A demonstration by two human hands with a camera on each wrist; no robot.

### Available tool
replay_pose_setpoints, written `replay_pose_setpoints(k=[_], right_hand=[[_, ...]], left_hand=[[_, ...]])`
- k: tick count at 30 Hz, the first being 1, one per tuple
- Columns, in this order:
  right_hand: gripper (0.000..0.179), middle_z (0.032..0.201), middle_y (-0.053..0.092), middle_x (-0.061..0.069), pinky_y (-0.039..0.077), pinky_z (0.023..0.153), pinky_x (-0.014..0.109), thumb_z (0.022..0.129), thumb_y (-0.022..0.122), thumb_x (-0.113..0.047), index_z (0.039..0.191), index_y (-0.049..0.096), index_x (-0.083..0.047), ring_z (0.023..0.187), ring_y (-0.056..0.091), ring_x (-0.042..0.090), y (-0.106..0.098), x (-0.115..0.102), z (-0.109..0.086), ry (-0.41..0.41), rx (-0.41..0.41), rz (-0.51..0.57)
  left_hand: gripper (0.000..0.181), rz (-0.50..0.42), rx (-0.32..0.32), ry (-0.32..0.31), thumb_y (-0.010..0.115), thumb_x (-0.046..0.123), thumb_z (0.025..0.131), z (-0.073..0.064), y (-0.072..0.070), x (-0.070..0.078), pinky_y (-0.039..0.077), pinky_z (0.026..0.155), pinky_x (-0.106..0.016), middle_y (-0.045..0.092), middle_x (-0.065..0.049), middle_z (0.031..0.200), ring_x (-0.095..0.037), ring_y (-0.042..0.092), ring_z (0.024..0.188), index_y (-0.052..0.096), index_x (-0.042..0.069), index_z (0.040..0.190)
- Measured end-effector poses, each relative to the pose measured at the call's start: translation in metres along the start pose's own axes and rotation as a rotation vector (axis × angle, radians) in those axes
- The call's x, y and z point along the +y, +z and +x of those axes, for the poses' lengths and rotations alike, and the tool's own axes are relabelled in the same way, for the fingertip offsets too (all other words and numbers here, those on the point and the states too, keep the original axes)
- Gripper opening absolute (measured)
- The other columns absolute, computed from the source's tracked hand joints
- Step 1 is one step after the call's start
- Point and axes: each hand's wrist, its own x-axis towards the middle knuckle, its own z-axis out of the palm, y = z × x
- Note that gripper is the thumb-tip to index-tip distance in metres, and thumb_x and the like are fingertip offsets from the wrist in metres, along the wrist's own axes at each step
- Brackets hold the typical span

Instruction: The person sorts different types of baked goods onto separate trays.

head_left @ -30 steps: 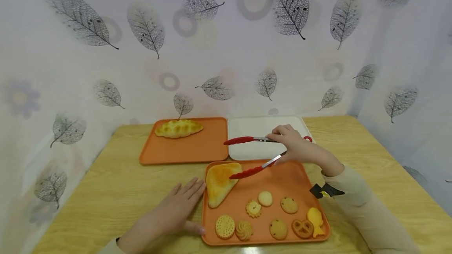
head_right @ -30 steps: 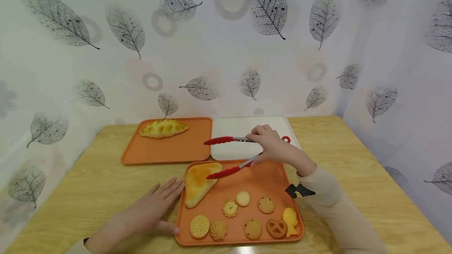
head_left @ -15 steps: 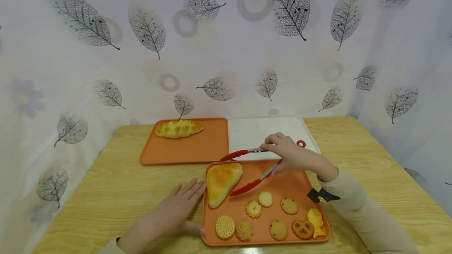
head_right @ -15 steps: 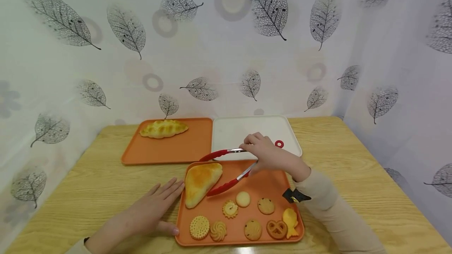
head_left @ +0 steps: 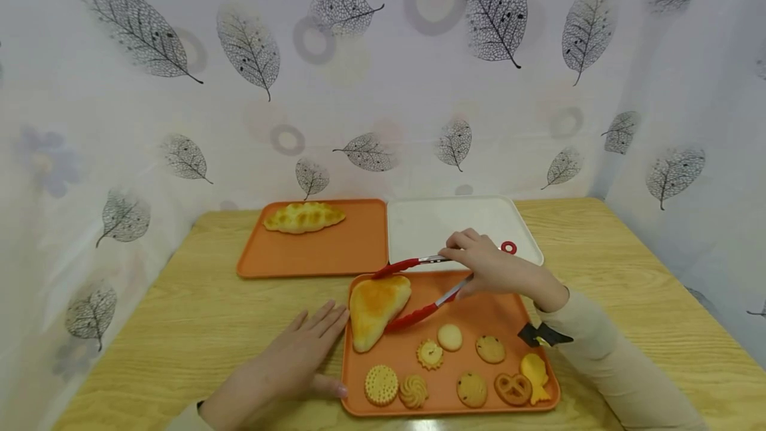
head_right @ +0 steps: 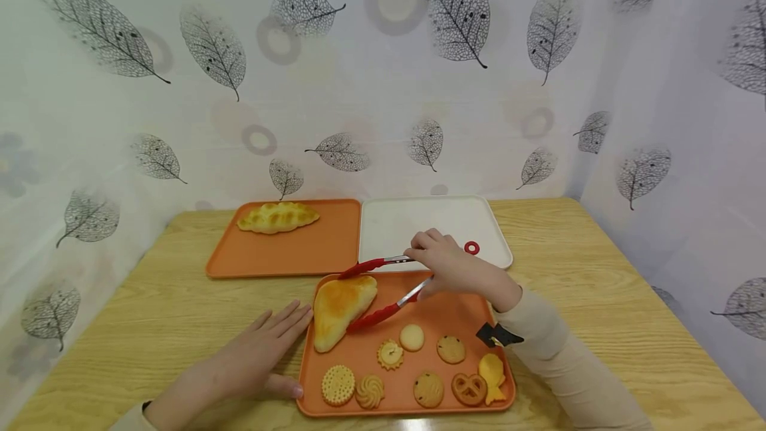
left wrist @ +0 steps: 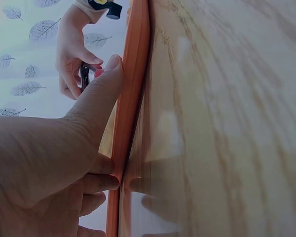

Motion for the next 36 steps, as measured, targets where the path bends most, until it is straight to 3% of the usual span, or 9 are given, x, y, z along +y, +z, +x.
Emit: replay_pose_setpoints(k=[12,22,36], right_hand=[[0.065,0.109,0.055,0.008,0.036,0.074,0.031,0.063,0.090,-0.033,0.116,0.066,-0.003,0.100,0.046,0.024,-0.006,0.002,-0.004,-0.073,0.104,-0.017],[0.065,0.106,0.055,0.009,0.035,0.070,0.032,0.060,0.092,-0.029,0.114,0.066,-0.002,0.095,0.046,0.025,-0.020,0.009,-0.008,-0.020,0.151,-0.054],[0.064,0.108,0.054,0.013,0.038,0.077,0.043,0.069,0.087,-0.030,0.120,0.064,0.001,0.101,0.047,0.032,-0.023,0.024,-0.003,0.056,0.182,-0.066]], left_hand=[[0.115,0.011,0.009,0.015,0.052,0.081,0.074,-0.001,0.000,-0.002,0.020,0.117,-0.062,0.022,-0.013,0.162,-0.033,0.015,0.151,0.023,0.003,0.155],[0.115,0.000,0.007,0.020,0.053,0.080,0.074,-0.003,-0.004,-0.003,0.020,0.117,-0.062,0.022,-0.014,0.162,-0.034,0.016,0.151,0.022,0.003,0.155],[0.115,0.008,-0.004,0.013,0.051,0.081,0.074,-0.002,-0.003,-0.005,0.018,0.118,-0.061,0.021,-0.012,0.163,-0.032,0.014,0.152,0.021,0.005,0.155]])
